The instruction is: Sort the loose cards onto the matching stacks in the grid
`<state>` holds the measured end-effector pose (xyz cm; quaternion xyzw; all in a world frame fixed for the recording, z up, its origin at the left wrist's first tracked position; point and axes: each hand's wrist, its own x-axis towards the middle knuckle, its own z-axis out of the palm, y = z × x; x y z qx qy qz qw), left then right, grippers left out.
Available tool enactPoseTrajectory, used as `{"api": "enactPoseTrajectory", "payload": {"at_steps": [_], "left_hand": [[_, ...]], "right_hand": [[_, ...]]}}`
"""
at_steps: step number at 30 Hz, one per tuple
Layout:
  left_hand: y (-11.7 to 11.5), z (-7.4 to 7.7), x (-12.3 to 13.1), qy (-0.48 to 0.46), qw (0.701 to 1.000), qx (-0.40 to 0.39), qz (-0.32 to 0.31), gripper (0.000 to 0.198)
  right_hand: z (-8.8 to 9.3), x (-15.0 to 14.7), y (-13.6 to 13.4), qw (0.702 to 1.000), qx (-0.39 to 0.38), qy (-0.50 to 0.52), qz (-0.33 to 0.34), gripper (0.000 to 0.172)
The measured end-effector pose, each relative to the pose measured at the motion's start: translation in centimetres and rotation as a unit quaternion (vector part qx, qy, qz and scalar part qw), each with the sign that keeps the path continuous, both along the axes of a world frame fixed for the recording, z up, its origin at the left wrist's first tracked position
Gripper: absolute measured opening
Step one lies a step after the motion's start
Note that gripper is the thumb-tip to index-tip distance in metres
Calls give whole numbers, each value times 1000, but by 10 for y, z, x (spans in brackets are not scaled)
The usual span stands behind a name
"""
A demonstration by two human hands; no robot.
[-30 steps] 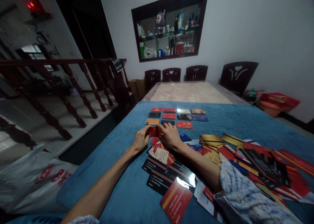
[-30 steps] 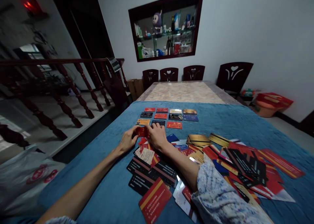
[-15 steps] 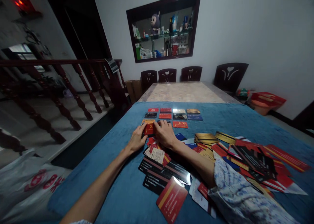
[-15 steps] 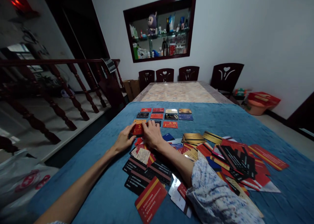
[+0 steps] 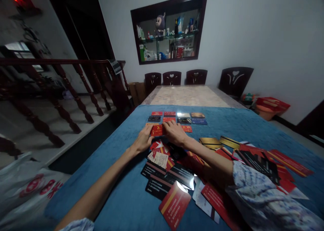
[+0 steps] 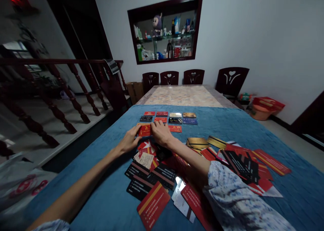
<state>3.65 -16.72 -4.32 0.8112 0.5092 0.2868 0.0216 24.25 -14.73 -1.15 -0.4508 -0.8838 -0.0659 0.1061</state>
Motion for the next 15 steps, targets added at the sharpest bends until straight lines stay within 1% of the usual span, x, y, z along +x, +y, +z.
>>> {"api": "enactPoseTrajectory", "payload": {"at_steps": [3,6,9,12,15], "left_hand": [[3,5,14,10,1000,-3,-20,59],[5,13,29,33,999,0,-13,55],[8,21,44,66,998,-3,1,54],[12,27,59,96,995,-13,-3,50],[17,32,73,128,991,-39,-5,46]], "right_hand": [[4,15,0,1000,-5,-10,-13,45],[10,31,-1,999,-4,-13,-29,47],[15,47,0,999,-12,-15,-37,44],[17,60,2,999,-25,-9,-43,41],[15,72,7,998,-43,4,-53,31]]}}
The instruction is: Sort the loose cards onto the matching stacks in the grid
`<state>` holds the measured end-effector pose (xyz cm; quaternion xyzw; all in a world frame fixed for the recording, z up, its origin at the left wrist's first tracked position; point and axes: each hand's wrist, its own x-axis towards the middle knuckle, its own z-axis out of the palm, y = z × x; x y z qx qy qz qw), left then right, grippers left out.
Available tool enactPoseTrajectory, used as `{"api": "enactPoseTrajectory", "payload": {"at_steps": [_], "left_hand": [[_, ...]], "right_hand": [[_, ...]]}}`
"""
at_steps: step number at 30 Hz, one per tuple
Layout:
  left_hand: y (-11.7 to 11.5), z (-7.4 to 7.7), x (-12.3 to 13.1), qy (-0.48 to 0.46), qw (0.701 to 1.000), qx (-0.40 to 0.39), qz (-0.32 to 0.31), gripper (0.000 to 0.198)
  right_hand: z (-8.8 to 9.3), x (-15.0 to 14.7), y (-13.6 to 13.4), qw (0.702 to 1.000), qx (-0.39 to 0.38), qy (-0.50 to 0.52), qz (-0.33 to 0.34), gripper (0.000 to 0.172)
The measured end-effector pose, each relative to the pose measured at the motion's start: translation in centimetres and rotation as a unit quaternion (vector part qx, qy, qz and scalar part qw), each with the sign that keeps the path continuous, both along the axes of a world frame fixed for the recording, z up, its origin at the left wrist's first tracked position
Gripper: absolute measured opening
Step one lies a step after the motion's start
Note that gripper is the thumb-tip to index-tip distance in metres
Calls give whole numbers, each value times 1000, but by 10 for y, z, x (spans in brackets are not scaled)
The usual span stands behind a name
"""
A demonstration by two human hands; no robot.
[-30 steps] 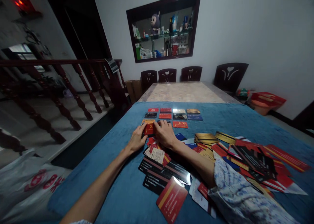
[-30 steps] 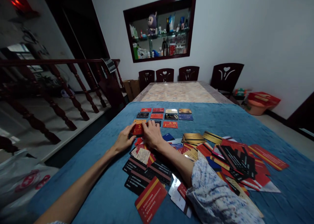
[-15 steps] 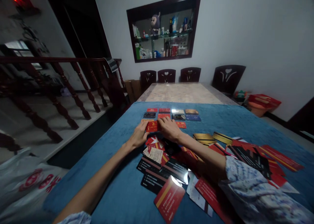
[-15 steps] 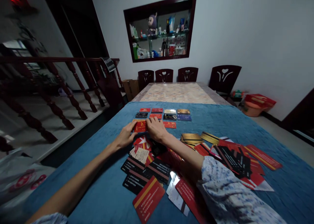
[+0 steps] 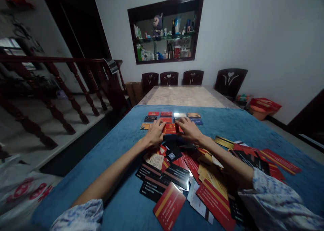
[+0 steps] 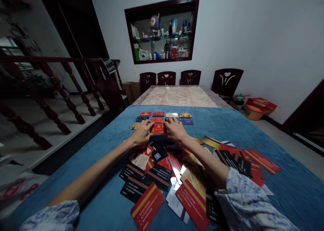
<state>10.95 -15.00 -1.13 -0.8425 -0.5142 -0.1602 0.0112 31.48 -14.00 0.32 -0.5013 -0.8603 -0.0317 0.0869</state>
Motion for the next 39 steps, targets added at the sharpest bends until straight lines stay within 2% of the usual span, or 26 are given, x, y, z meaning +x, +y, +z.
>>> {"api": "enactPoseTrajectory", "payload": {"at_steps": [3,7,13,16,21,26,31,39], "left_hand": [[7,3,13,22,1000,-21,4,43],[19,4,28,46,998,-44,6,41],[40,-2,43,79,994,-71,15,38],[49,-5,48,87,992,-87,14,38],[59,-12,54,89,990,-106,4,34],[68,-17,55,102,987,-127,-2,26],[75,-16,54,111,984,-140,-14,16],[85,-15,55,140,978,-149,-32,12]], "right_hand": [[-4,11,8,1000,-13,10,-10,23],[-9,23,20,999,-33,2,-28,29],[-10,32,35,996,-71,-9,-45,20],[-13,34,42,995,-82,-20,-58,21],[-23,38,53,991,-108,-28,-79,31],[-30,41,60,989,-124,-27,-79,25],[-36,44,65,988,-129,-12,-78,28],[-37,46,66,989,-130,-14,-74,29]]}}
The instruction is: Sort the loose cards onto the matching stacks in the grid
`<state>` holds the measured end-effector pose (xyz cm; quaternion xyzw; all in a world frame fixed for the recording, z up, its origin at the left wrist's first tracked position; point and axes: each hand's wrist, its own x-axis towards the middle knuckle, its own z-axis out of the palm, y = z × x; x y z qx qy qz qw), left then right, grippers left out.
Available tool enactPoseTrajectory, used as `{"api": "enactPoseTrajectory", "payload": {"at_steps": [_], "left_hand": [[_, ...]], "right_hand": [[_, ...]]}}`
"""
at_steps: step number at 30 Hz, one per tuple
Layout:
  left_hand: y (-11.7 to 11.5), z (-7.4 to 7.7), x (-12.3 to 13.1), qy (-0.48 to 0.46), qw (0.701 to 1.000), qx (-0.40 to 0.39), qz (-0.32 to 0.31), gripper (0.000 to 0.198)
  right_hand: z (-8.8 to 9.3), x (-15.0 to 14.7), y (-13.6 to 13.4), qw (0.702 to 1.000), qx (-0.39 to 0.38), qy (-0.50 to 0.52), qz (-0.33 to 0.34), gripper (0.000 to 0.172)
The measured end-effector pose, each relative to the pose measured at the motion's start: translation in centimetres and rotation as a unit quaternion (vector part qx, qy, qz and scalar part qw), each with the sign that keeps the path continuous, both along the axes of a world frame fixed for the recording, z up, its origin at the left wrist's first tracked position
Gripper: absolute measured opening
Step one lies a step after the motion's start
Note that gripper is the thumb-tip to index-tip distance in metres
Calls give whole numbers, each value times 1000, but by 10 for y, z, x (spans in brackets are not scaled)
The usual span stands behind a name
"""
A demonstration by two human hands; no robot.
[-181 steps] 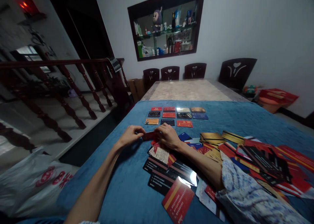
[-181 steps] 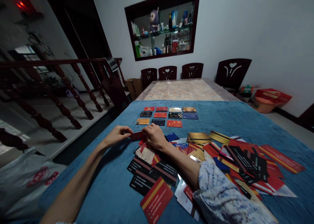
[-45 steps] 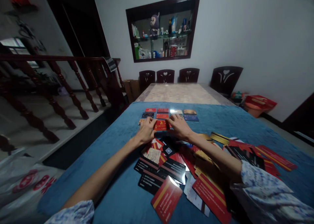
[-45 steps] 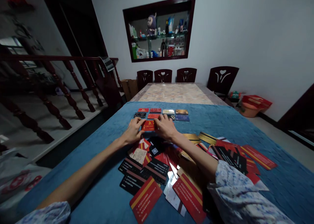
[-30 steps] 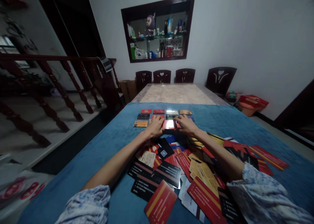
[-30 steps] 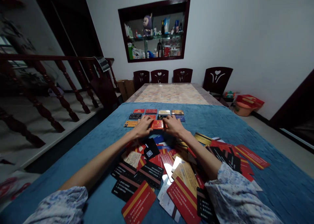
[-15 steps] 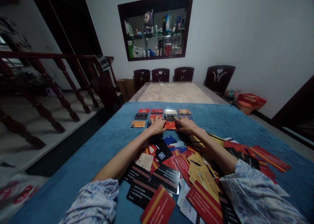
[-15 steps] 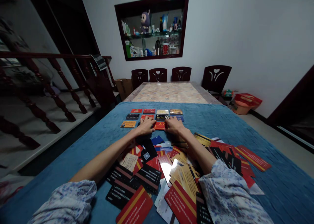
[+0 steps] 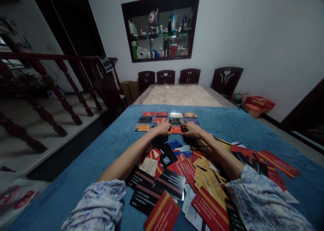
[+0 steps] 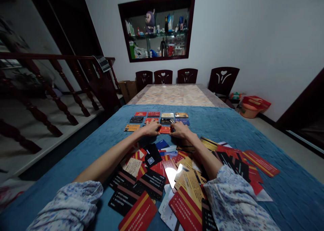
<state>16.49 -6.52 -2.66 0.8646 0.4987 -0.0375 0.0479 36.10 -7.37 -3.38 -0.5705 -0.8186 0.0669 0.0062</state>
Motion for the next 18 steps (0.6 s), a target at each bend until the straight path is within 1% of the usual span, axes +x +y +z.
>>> {"api": "enactPoseTrajectory", "payload": {"at_steps": [3,8,13,18], "left_hand": [[4,-2,-1,4,1000,-2,-8,13],[5,-1,4,19,1000,-11,16,19],[-3,2,8,18,1000,3,21,20],[-13,5,4,13,1000,19,14,20]], "right_hand": [[0,-1,-3,1000,5,1,2,29],[-3,-3,-5,1000,19,4,-3,28],[-7,-3,-2,1000,21,4,-3,28],[-8,-1,-2,1000,18,6,-1,29]]}}
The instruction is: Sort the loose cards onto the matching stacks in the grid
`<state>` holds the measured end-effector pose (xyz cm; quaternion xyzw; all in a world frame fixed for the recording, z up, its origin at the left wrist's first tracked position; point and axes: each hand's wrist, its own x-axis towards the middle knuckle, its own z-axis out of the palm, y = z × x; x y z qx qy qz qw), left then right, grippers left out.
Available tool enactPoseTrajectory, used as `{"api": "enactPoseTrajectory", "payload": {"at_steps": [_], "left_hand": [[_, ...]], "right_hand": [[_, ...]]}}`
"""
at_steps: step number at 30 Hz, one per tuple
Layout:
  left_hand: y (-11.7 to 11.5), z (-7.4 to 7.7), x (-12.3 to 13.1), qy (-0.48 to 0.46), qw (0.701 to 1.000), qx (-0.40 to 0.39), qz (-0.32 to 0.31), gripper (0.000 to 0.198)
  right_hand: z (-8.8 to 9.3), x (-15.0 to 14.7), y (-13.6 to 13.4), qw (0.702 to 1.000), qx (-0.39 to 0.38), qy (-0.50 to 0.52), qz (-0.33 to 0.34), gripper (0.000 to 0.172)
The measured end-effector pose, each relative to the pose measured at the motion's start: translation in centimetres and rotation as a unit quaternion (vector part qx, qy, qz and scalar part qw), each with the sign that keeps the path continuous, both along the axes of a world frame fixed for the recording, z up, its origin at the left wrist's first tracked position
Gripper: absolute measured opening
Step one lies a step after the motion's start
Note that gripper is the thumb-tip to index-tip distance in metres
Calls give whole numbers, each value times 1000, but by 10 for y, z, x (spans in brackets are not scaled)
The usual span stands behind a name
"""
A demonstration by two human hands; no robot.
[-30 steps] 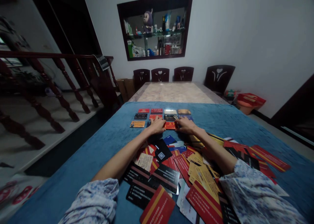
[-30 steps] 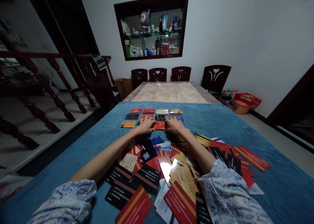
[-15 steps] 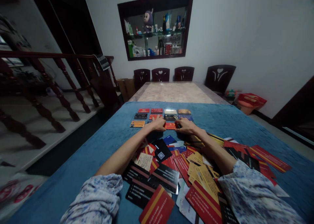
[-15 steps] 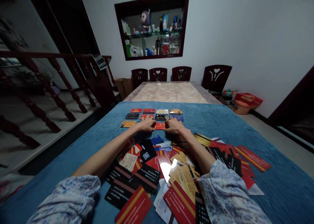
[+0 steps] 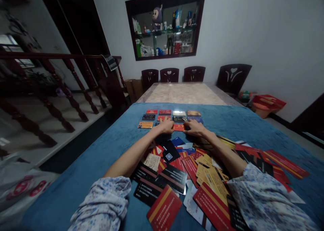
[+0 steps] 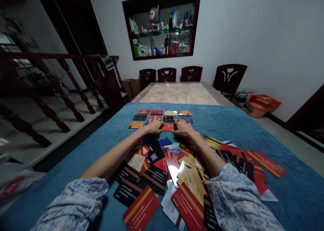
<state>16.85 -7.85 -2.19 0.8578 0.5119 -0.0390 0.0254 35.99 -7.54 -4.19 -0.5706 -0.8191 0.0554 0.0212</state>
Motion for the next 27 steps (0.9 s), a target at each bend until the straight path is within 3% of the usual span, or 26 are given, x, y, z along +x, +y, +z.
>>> {"api": "enactPoseTrajectory", "payload": {"at_steps": [8,16,23,27], "left_hand": [[-25,9,-21,-22,999,34,-3,34],[-68,6,-65,-88,994,64,-11,39],[-109,4,-104,-146,988,44,7,45],[-127,5,-118,-179,984,-7,-2,65]], "right_hand": [[2,2,-2,1000,0,-13,8,34],[18,-4,-13,999,37,-33,21,42],[36,-22,-32,992,82,4,96,35],[39,-35,-43,984,99,22,149,29]]}}
